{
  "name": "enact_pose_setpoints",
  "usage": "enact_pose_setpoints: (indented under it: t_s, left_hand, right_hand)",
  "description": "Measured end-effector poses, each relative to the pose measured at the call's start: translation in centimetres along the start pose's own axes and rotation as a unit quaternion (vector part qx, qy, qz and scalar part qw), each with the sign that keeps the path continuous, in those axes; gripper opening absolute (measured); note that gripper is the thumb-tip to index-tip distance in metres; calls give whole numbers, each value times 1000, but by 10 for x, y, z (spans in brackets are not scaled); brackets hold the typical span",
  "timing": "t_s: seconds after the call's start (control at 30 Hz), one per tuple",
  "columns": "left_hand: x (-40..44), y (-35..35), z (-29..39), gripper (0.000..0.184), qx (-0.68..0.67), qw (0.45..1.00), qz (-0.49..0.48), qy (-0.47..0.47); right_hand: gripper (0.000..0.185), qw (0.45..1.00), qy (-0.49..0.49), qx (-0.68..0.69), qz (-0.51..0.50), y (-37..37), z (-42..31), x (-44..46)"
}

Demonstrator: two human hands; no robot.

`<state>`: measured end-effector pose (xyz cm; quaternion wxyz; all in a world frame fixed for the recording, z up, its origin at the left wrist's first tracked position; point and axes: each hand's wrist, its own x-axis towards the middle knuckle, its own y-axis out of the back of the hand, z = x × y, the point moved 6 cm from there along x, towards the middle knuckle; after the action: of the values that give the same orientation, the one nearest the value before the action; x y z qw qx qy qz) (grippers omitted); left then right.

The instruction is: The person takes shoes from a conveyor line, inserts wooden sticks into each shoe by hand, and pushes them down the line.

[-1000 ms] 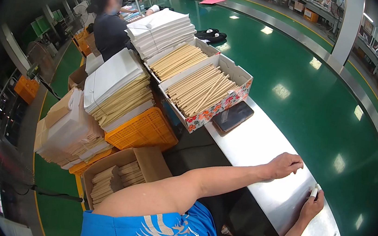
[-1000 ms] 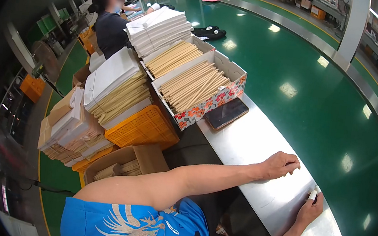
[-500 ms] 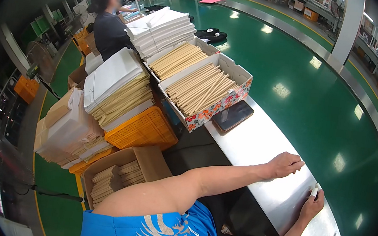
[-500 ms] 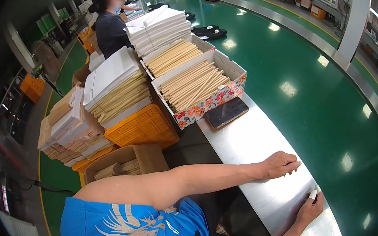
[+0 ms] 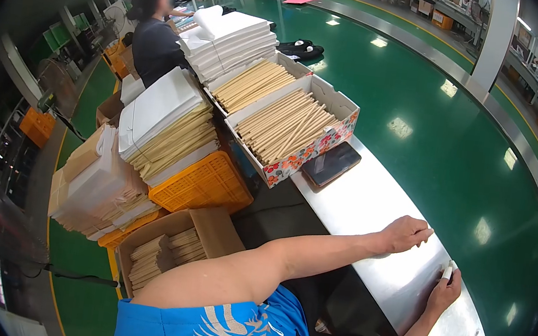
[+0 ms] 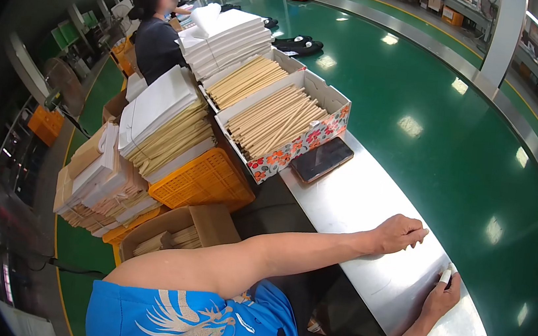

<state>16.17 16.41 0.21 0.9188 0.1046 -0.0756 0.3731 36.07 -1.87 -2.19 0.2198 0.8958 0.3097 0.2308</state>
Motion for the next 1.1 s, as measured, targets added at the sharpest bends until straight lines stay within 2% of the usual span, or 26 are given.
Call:
enact_pose_setpoints:
  t_s: [0.6, 1.0, 1.1]
  left_hand:
    - [2, -2, -6, 48, 1, 1000, -5, 8]
    - [1, -1, -3, 47, 0, 1000, -4, 4]
    - [0, 0, -1, 47, 4, 1000, -4, 6]
  right_hand:
    - [23, 999, 45, -1, 19, -1, 4, 0]
    - [24, 1000, -13, -18, -13, 2, -7, -1]
    - [24, 1000, 4, -17, 2, 1, 1, 0]
